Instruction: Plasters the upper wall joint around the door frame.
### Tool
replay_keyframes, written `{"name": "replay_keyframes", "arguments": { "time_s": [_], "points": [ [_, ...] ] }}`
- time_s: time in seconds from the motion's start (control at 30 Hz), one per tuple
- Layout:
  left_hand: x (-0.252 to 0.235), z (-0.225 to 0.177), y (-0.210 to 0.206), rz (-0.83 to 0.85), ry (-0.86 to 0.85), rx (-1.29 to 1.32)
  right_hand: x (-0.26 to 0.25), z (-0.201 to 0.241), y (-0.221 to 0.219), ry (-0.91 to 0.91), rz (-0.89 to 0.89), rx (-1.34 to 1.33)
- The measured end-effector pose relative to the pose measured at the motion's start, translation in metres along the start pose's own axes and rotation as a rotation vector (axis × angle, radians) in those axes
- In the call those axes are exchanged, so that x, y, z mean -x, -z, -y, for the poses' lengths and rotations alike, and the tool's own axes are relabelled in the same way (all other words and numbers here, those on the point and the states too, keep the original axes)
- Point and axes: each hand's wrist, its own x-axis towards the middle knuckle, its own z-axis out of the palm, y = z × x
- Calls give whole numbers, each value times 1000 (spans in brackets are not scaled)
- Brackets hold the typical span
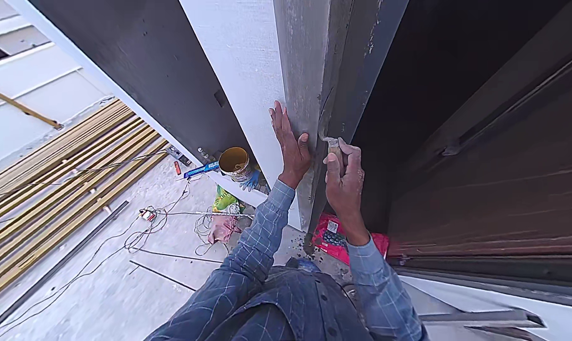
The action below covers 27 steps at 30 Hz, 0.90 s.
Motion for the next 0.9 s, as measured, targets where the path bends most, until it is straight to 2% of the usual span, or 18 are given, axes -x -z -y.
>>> {"name": "replay_keyframes", "arguments": {
  "time_s": [0.2,0.3,0.37,0.5,0.63,0.77,0.83,0.9],
  "points": [
    [4,2,3,48,37,-15,110,-100,-19,-300,82,19],
    [4,6,2,52,29,-35,150,-122,-19,-373,58,-12],
    [3,8,3,42,28,-25,145,-116,-14,-333,17,-65],
    [1,3,5,64,40,-7,95,-90,4,-247,-39,-171],
    [-2,9,3,46,29,0,67,-80,18,-234,25,-59],
    [2,5,6,72,74,-33,75,-81,3,-226,61,-60],
    [-1,8,3,39,46,-37,91,-72,-4,-142,36,-125],
    [-1,9,2,24,44,-32,108,-66,-5,-155,-2,-101]
  ]
}}
